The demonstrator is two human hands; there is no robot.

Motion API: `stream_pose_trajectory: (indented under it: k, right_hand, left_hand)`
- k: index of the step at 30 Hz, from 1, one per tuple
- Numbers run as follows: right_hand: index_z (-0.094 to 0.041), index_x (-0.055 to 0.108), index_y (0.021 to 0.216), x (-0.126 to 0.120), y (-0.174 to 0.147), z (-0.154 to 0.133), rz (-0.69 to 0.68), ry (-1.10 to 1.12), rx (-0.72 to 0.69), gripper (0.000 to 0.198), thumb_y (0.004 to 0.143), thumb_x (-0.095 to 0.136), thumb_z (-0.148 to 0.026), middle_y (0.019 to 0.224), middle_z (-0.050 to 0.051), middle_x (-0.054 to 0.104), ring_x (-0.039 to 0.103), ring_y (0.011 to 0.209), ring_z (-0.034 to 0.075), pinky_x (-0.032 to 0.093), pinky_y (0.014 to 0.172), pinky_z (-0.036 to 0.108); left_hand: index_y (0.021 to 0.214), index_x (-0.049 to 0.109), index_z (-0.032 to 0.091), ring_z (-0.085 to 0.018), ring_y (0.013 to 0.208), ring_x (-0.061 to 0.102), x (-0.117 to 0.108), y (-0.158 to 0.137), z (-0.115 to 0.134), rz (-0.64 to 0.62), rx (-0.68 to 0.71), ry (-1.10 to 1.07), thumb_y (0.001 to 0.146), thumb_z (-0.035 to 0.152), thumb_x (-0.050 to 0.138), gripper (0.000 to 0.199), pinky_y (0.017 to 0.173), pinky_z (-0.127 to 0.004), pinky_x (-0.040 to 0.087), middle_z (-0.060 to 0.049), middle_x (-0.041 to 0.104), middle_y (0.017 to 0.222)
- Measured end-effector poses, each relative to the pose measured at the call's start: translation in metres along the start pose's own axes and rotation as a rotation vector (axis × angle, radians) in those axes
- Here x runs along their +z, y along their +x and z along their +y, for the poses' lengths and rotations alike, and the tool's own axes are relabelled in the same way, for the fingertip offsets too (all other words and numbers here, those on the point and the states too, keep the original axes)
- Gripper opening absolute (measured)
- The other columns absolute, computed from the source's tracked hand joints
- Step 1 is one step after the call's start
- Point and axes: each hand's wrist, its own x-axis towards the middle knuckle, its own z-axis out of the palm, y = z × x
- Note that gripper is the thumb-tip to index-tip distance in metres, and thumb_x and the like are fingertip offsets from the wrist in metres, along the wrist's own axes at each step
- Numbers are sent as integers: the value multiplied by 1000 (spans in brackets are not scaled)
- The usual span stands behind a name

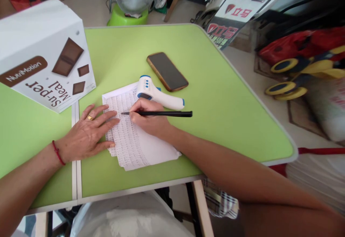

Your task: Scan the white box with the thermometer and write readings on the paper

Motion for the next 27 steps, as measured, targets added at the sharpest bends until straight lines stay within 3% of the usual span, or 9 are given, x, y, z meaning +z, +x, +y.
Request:
stream_pose_trajectory:
  k: [18,27]
  right_hand:
    - [-21,52,61,-3,0,0,18,19,-14,9,68,55,-16,54,-4,53,45,49,9,36,47,25]
    - [-20,55,64,0,-2,1,-50,41,-42,8,71,57,-16,57,-4,58,46,51,9,39,49,24]
  left_hand:
    - [136,48,14,-37,138,33,0,0,0,-8,-10,-11,98,57,36,59,111,-63,23,-17,48,143]
    - [137,47,17,-37,139,33,0,0,0,-9,-16,-24,97,58,37,58,111,-62,22,-16,48,144]
